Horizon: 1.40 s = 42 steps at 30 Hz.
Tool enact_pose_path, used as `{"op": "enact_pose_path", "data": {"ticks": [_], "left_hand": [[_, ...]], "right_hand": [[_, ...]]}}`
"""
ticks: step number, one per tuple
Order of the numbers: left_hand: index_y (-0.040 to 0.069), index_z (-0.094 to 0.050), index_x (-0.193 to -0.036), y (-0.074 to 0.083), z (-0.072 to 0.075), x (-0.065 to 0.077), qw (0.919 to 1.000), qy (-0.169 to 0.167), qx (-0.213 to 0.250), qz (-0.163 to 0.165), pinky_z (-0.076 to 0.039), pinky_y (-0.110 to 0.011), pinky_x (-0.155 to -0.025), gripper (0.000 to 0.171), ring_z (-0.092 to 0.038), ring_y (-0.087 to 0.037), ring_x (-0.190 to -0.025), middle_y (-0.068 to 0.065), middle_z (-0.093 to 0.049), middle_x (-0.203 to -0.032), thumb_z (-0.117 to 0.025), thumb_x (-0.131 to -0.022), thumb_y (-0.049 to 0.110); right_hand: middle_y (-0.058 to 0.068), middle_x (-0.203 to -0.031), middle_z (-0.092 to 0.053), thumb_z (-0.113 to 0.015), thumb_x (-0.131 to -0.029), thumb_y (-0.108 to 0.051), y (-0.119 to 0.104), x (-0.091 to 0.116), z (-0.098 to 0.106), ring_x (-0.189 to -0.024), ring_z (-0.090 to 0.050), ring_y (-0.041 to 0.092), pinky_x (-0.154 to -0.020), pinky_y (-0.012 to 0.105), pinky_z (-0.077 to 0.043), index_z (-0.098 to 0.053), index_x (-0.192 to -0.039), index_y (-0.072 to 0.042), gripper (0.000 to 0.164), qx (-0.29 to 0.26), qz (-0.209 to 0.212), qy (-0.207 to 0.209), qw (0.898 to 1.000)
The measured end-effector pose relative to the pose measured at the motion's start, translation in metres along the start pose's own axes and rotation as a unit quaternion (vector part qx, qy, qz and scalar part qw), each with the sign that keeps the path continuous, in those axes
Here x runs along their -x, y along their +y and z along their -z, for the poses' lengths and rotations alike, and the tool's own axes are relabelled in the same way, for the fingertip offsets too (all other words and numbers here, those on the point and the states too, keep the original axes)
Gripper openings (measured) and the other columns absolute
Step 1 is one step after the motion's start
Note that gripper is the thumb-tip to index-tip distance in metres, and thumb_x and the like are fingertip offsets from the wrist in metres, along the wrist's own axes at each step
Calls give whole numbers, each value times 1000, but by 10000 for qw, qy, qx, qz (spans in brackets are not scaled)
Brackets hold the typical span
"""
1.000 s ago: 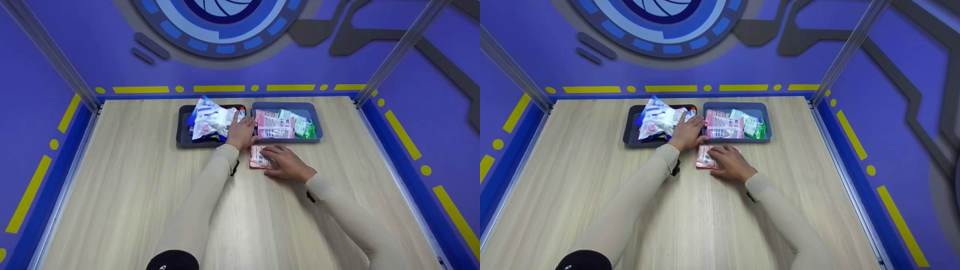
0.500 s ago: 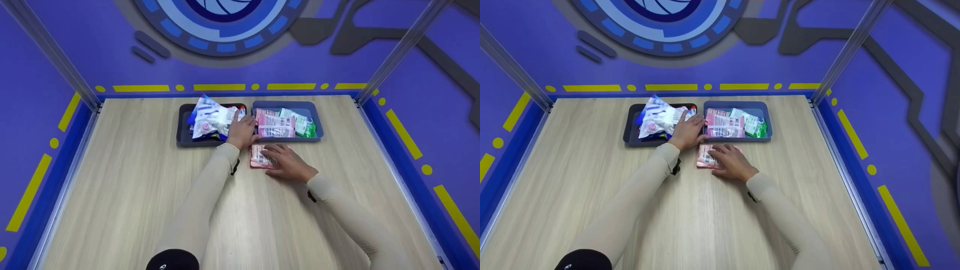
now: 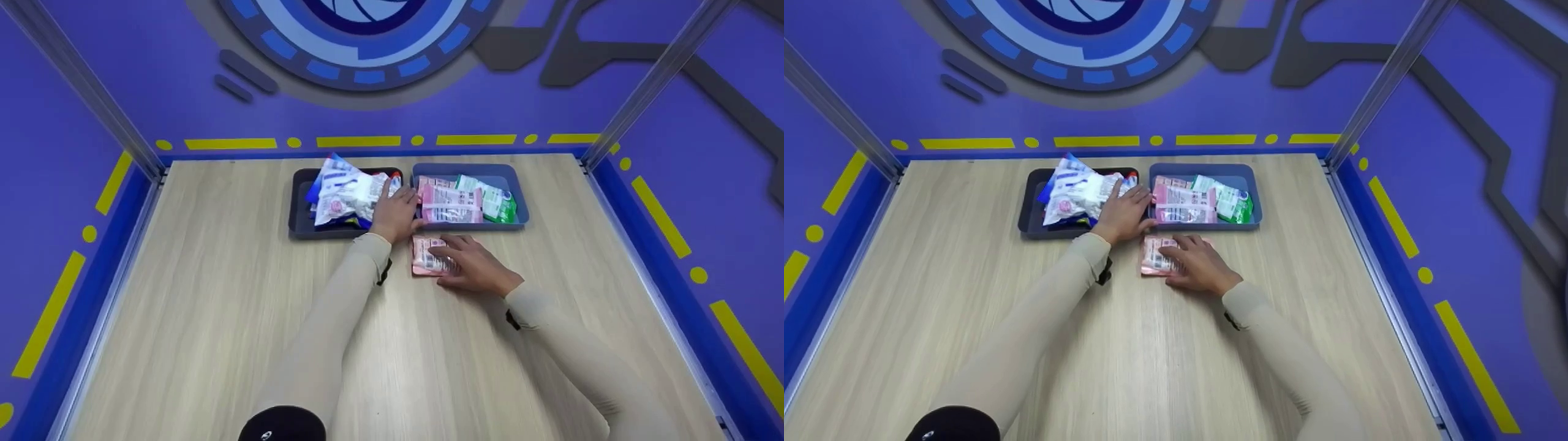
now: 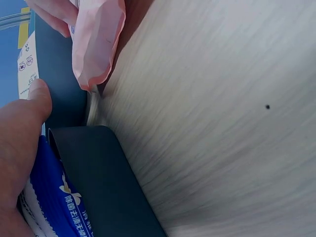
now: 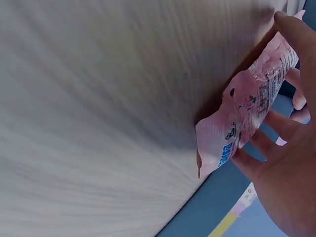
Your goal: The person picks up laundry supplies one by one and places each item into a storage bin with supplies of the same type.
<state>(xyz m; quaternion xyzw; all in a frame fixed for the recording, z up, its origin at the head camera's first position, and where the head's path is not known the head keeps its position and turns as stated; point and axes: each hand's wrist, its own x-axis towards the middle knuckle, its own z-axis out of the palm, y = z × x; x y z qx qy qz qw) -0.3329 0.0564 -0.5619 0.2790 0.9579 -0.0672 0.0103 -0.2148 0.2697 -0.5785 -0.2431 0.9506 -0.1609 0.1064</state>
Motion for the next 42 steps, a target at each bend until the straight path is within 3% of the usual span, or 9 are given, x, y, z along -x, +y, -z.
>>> {"op": "enact_pose_path", "data": {"ticks": [12, 42], "left_hand": [[18, -47, -155, 0, 1, 0, 10000, 54, 79, 10, -3, -54, -126, 73, -29, -20, -153, 1, -39, -163, -46, -100, 66], [17, -49, -154, 0, 0, 0, 9998, 107, 152, -12, -2, -55, -126, 73, -31, -21, -152, 0, -40, -163, -47, -100, 65]], "right_hand": [[12, -161, -41, -76, -92, -48, 3, 5, 3, -144, -37, 39, -115, 60, -36, -55, -149, -31, 63, -12, 1, 54, 10000], [10, -142, -57, -82, -86, -48, 10, 14, 4, -127, -49, 33, -107, 57, -42, -61, -139, -33, 58, 124, 109, 134, 9998]]}}
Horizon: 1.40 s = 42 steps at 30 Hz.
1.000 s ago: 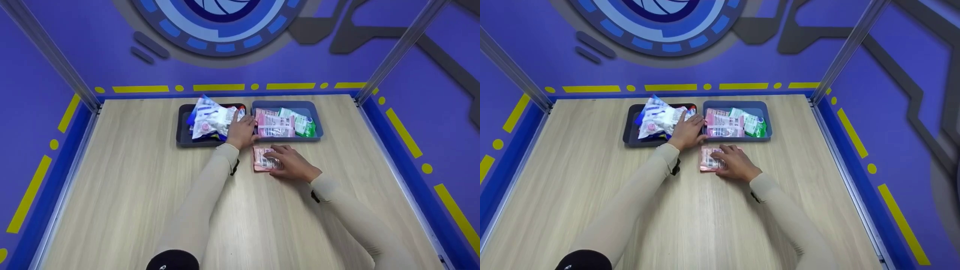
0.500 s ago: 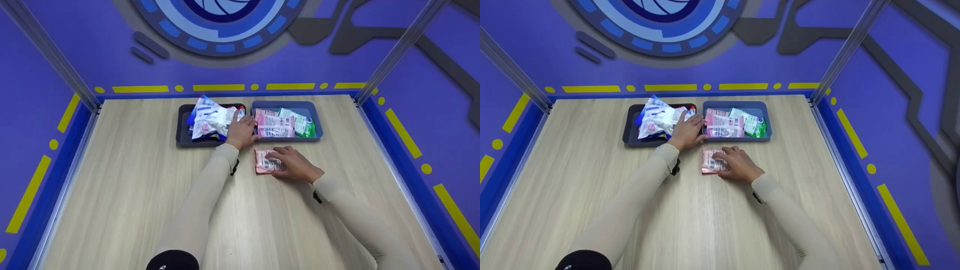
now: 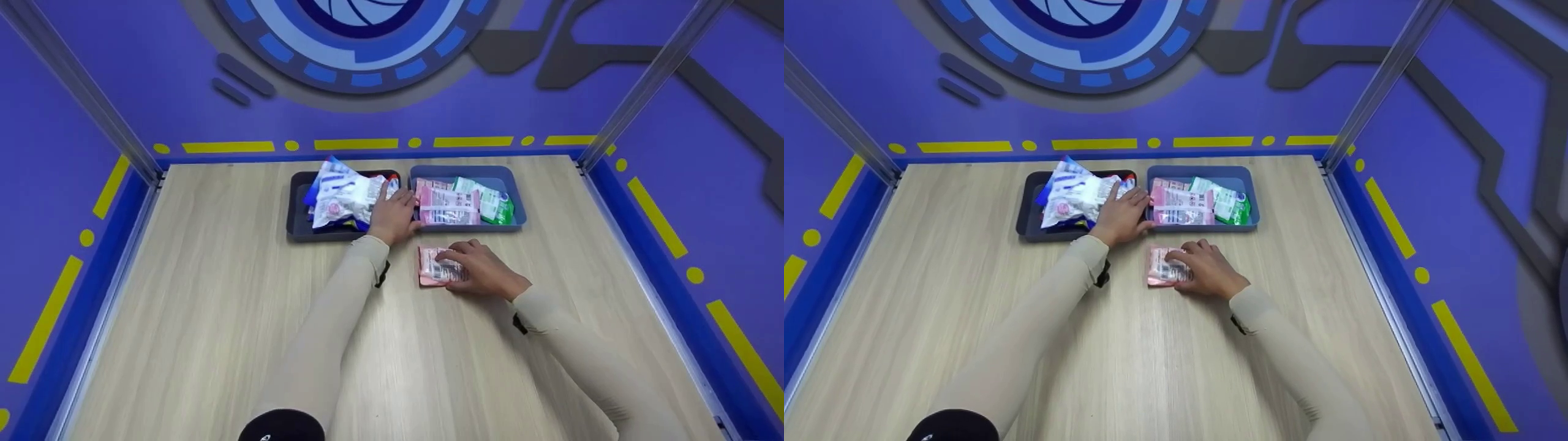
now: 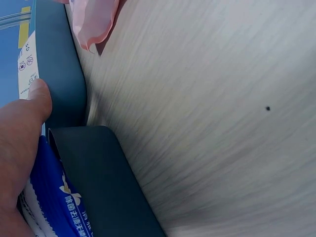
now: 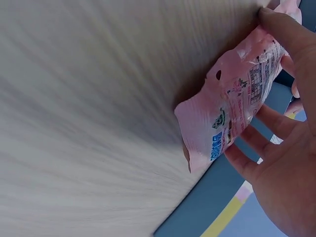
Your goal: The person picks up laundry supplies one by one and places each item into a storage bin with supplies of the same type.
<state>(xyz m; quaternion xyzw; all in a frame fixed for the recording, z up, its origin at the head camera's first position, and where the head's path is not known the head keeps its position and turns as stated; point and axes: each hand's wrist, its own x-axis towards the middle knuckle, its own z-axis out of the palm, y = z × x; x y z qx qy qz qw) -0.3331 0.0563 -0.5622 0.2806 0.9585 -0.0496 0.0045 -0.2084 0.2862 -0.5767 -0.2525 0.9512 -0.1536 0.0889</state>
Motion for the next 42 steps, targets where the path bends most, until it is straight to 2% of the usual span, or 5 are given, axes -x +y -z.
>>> {"op": "enact_pose_path", "data": {"ticks": [8, 15, 25, 36, 42], "left_hand": [[16, -47, -155, -1, 0, -1, 10000, -83, -11, 5, 1, -54, -126, 74, -29, -20, -153, 0, -38, -164, -44, -100, 66], [17, -48, -155, -1, -1, -1, 10000, -18, 23, 7, -1, -55, -126, 73, -30, -20, -153, 0, -40, -163, -46, -101, 65], [17, -48, -154, -1, -2, -1, 10000, -29, 62, 3, -1, -55, -126, 72, -29, -20, -153, 0, -40, -163, -47, -100, 65], [18, -51, -152, -1, 0, 1, 9999, 88, 53, -34, -4, -55, -126, 70, -32, -22, -152, 0, -42, -162, -48, -100, 65], [17, -50, -153, -1, 1, 1, 9999, 92, 45, -29, -4, -54, -126, 71, -32, -21, -152, 0, -43, -161, -49, -100, 64]], "right_hand": [[11, -135, -60, -83, -85, -46, 2, -1, 1, -122, -51, 34, -104, 56, -43, -63, -137, -29, 58, 27, 223, 143, 9996], [11, -131, -61, -83, -85, -45, 1, 0, 1, -120, -53, 34, -103, 56, -44, -63, -138, -29, 59, 72, 332, 252, 9991], [11, -129, -62, -84, -85, -41, 1, 2, 3, -116, -54, 33, -100, 54, -45, -65, -136, -25, 57, 38, 347, 359, 9987], [8, -131, -60, -84, -85, -36, -3, 3, 5, -117, -52, 29, -100, 51, -46, -63, -138, -30, 57, -27, -74, 150, 9999], [6, -125, -62, -84, -85, -32, -3, 4, 8, -111, -53, 27, -95, 48, -48, -65, -135, -28, 53, 17, -51, 251, 9997]]}}
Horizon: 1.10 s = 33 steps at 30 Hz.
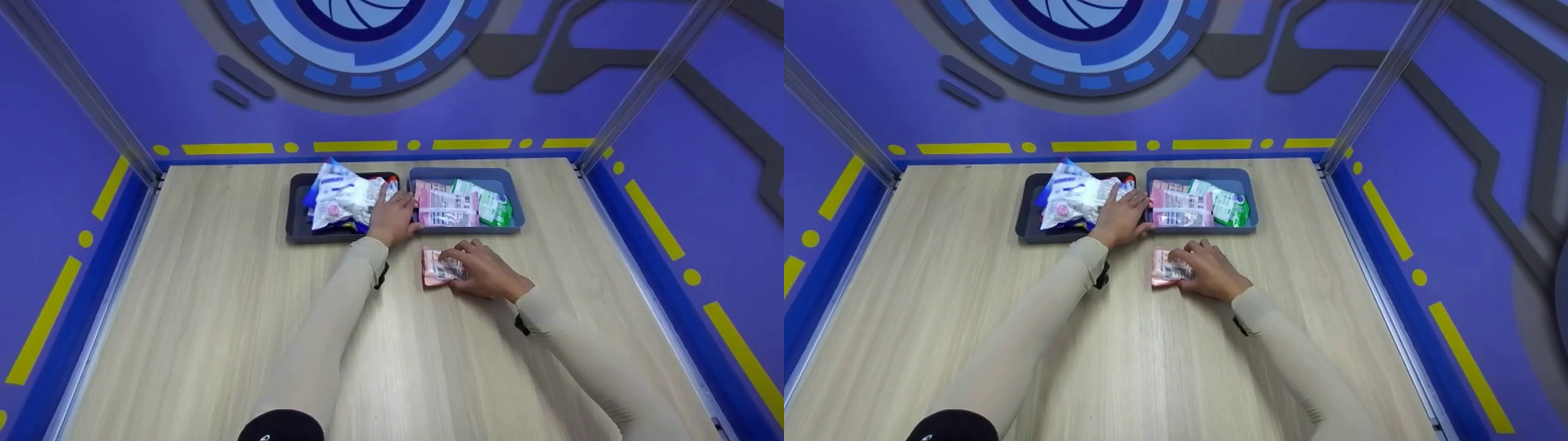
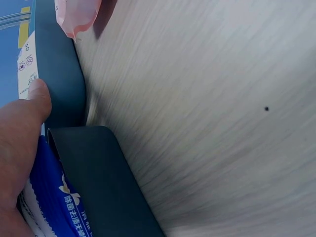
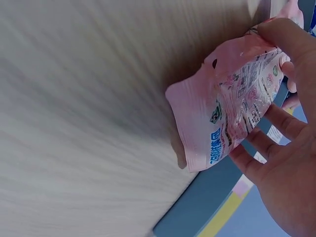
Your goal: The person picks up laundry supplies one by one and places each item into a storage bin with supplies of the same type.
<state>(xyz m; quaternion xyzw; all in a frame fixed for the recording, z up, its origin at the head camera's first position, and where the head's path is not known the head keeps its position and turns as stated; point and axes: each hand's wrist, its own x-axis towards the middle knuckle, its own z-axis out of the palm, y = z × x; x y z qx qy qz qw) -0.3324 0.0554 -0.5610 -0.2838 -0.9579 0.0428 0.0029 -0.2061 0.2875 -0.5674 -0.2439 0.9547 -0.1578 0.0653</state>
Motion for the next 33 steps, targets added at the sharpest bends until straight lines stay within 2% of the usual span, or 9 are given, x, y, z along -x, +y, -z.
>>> {"op": "enact_pose_path", "data": {"ticks": [8, 18, 27, 33], "left_hand": [[16, -52, -151, 0, -1, 0, 10000, 58, 36, 12, -5, -54, -126, 71, -34, -21, -151, -1, -46, -159, -50, -99, 65], [18, -52, -152, 1, -4, -3, 9999, -108, 45, 39, -3, -54, -126, 70, -30, -20, -153, 0, -43, -161, -49, -100, 64], [20, -52, -151, 1, -2, -1, 10000, -58, -45, 27, -4, -55, -126, 69, -31, -20, -152, 0, -43, -161, -47, -100, 66], [19, -49, -153, 0, 1, 1, 9999, -67, -80, 2, -3, -54, -126, 70, -30, -20, -153, 1, -41, -162, -47, -100, 64]], "right_hand": [[6, -124, -63, -83, -86, -33, 3, 1, 0, -107, -53, 27, -91, 46, -48, -65, -133, -28, 51, 146, 26, 11, 9999], [5, -123, -63, -82, -87, -33, 3, 3, 0, -107, -53, 26, -91, 45, -49, -66, -133, -28, 48, 127, 3, -8, 9999], [6, -128, -62, -83, -87, -32, 4, 5, 5, -113, -53, 28, -99, 51, -48, -65, -133, -28, 50, 61, -97, -6, 9999], [8, -122, -63, -84, -86, -28, 7, 7, 8, -110, -56, 31, -94, 51, -50, -67, -131, -21, 49, 179, 375, 375, 9984]]}}
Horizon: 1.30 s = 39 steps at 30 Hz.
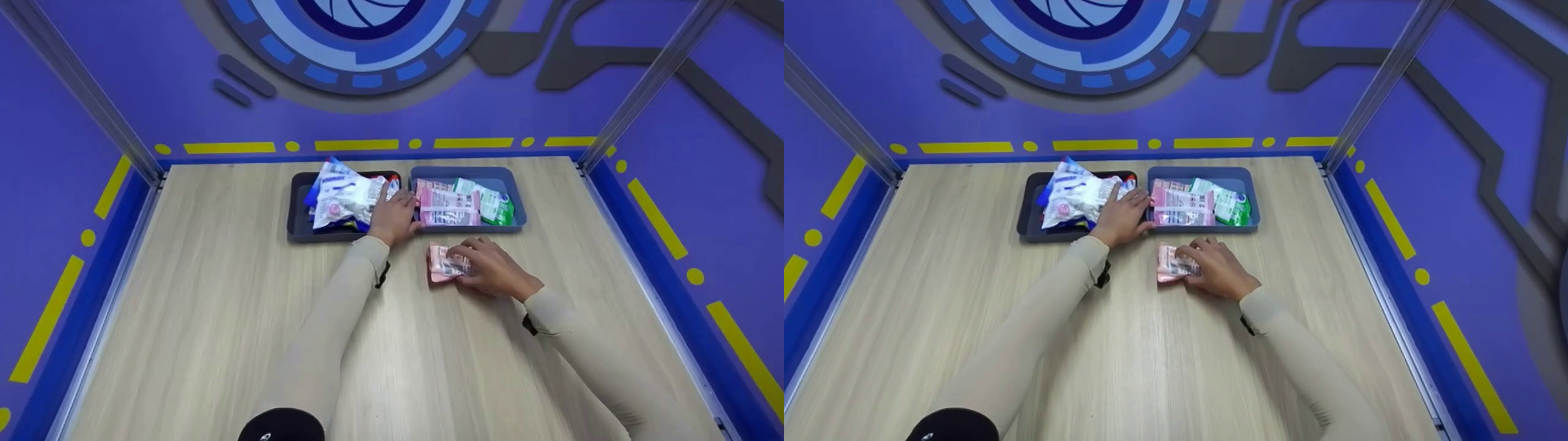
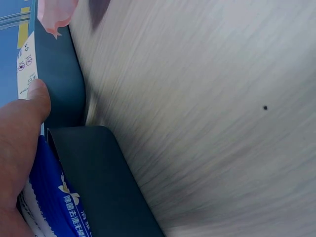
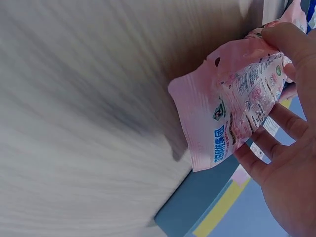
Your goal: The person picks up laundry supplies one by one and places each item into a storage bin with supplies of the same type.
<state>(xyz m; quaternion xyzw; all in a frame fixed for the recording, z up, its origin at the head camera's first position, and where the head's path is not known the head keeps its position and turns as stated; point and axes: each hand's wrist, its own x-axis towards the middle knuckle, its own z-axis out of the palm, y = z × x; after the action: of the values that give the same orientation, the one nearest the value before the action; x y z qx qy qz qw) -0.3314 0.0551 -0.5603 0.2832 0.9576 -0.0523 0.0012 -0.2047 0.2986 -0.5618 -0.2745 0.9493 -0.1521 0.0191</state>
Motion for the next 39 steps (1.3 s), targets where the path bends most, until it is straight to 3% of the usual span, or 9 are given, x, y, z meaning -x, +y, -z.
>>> {"op": "enact_pose_path", "data": {"ticks": [2, 9, 26, 34, 39], "left_hand": [[19, -50, -153, 0, 1, 0, 10000, 19, 38, -10, -3, -55, -126, 69, -30, -20, -153, 1, -41, -162, -48, -100, 63], [17, -49, -154, 0, 0, 0, 10000, -18, 66, 13, -3, -55, -126, 69, -30, -21, -153, 0, -41, -162, -49, -101, 62], [17, -49, -153, -1, -5, -3, 10000, 10, 57, -4, -3, -54, -126, 70, -31, -21, -153, 0, -42, -162, -48, -101, 64], [18, -50, -153, 0, -5, -4, 10000, 13, 22, 6, -3, -55, -126, 70, -31, -20, -153, 1, -42, -161, -46, -101, 64], [17, -50, -154, 0, -4, -4, 10000, 13, 21, 15, -3, -55, -126, 70, -31, -21, -152, 1, -43, -161, -47, -101, 64]], "right_hand": [[8, -121, -63, -84, -86, -27, 1, 0, 1, -109, -57, 31, -94, 51, -50, -67, -131, -20, 48, 38, 121, 85, 9999], [7, -124, -62, -83, -88, -30, 2, 1, 5, -114, -55, 29, -99, 50, -49, -66, -133, -22, 49, 40, -49, -34, 10000], [8, -127, -64, -86, -85, -26, 3, 2, 20, -112, -53, 29, -92, 48, -50, -67, -134, -20, 53, -62, -147, 272, 9995], [10, -129, -63, -87, -84, -23, 3, 1, 28, -118, -53, 31, -104, 55, -46, -67, -134, -17, 54, -129, -202, 297, 9993], [10, -131, -62, -86, -85, -26, 3, 0, 33, -118, -53, 31, -103, 53, -48, -66, -135, -18, 54, -30, -320, 179, 9993]]}}
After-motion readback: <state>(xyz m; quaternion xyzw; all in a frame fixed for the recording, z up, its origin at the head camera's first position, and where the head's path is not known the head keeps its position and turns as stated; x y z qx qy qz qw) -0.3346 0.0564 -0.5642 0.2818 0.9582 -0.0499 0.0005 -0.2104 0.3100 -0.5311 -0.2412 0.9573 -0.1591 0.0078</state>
